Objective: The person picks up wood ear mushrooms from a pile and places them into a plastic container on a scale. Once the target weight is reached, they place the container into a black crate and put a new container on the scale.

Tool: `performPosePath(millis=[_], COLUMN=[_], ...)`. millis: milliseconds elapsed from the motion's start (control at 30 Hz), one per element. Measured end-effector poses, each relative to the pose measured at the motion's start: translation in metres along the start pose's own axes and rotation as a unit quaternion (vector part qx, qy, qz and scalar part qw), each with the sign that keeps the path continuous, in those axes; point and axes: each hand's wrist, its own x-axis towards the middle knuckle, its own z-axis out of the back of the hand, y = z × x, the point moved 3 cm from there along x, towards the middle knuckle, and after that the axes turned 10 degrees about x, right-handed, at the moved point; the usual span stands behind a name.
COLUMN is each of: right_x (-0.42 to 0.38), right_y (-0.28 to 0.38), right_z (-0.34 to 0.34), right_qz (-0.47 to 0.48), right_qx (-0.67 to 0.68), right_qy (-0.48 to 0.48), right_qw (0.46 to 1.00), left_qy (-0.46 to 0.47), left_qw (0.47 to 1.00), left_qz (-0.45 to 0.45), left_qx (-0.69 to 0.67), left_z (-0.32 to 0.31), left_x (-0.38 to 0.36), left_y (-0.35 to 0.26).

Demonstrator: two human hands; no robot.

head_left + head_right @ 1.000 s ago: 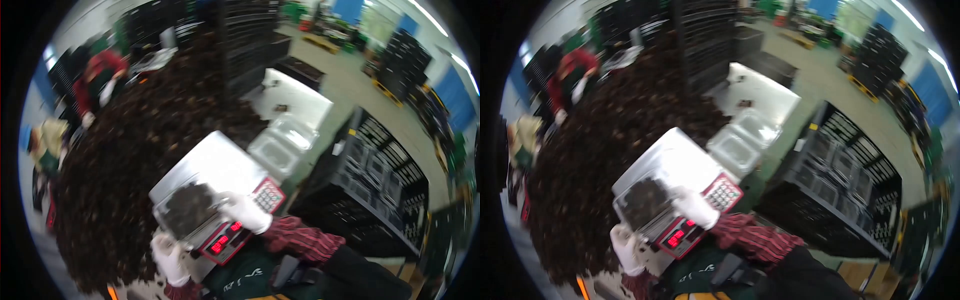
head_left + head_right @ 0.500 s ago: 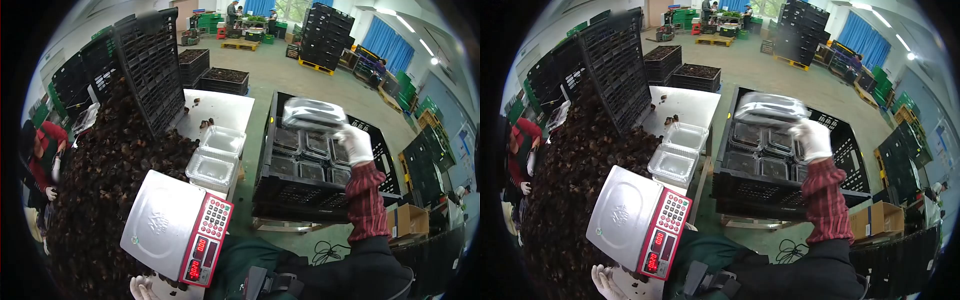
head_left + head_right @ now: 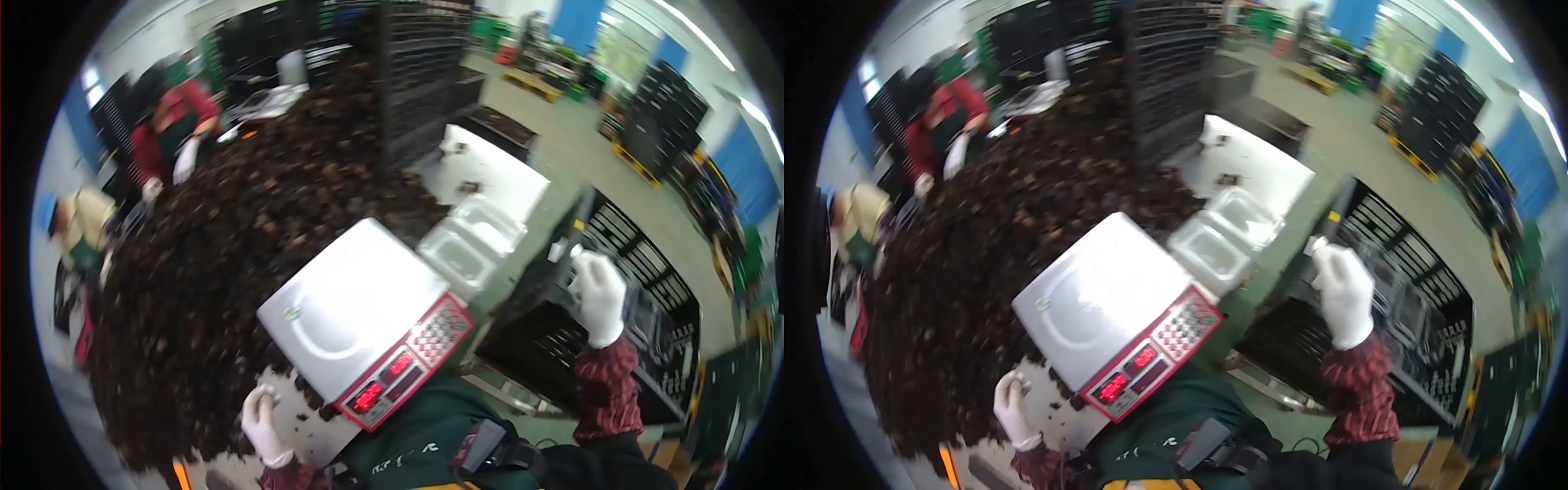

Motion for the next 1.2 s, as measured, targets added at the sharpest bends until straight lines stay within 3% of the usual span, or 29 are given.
performPosePath(millis=[133, 200, 233, 300, 367, 467, 600, 667, 733, 800, 867, 933, 1067, 1133, 1200], right_x=[-0.001, -0.007, -0.014, -0.029, -0.038, -0.044, -0.039, -0.039, -0.036, -0.036, -0.036, -0.036, -0.027, -0.025, -0.019], right_y=[-0.022, -0.071, -0.095, -0.137, -0.145, -0.147, -0.124, -0.129, -0.116, -0.128, -0.140, -0.142, -0.135, -0.134, -0.134], right_z=[-0.128, -0.179, -0.200, -0.226, -0.233, -0.236, -0.234, -0.235, -0.233, -0.237, -0.237, -0.237, -0.233, -0.230, -0.223], right_qz=[0.093, 0.108, 0.109, 0.123, 0.014, 0.018, -0.097, -0.062, -0.091, -0.061, -0.079, -0.072, -0.075, -0.096, -0.107], right_qx=[-0.004, -0.083, -0.114, -0.148, -0.063, -0.046, -0.048, -0.056, -0.028, -0.029, -0.086, -0.015, -0.081, 0.020, -0.007], right_qy=[0.107, 0.153, 0.182, 0.274, 0.332, 0.316, 0.331, 0.335, 0.316, 0.303, 0.289, 0.257, 0.263, 0.211, 0.182], right_qw=[0.990, 0.979, 0.970, 0.942, 0.941, 0.947, 0.937, 0.938, 0.944, 0.951, 0.950, 0.964, 0.958, 0.973, 0.977], left_qy=[0.006, -0.003, 0.007, 0.004, 0.007, -0.002, -0.045, -0.037, 0.006, 0.046, 0.045, -0.003, 0.007, 0.011, 0.016], left_qw=[0.993, 0.959, 0.966, 0.940, 0.920, 0.904, 0.861, 0.836, 0.813, 0.815, 0.819, 0.805, 0.789, 0.798, 0.807], left_qz=[-0.055, -0.167, -0.124, -0.160, -0.179, -0.231, -0.309, -0.255, -0.207, -0.197, -0.214, -0.252, -0.234, -0.224, -0.215], left_qx=[0.107, 0.230, 0.229, 0.302, 0.348, 0.360, 0.401, 0.485, 0.545, 0.542, 0.531, 0.538, 0.568, 0.559, 0.549], left_z=[0.002, 0.004, 0.005, 0.010, 0.011, -0.003, -0.040, -0.055, -0.059, -0.053, -0.043, -0.028, 0.000, 0.010, 0.019], left_x=[-0.010, -0.014, -0.015, -0.014, -0.005, 0.034, 0.114, 0.141, 0.146, 0.134, 0.105, 0.068, 0.010, -0.010, -0.021], left_y=[0.009, -0.003, 0.003, 0.011, 0.021, 0.018, 0.011, 0.013, 0.028, 0.039, 0.040, 0.040, 0.058, 0.061, 0.060])
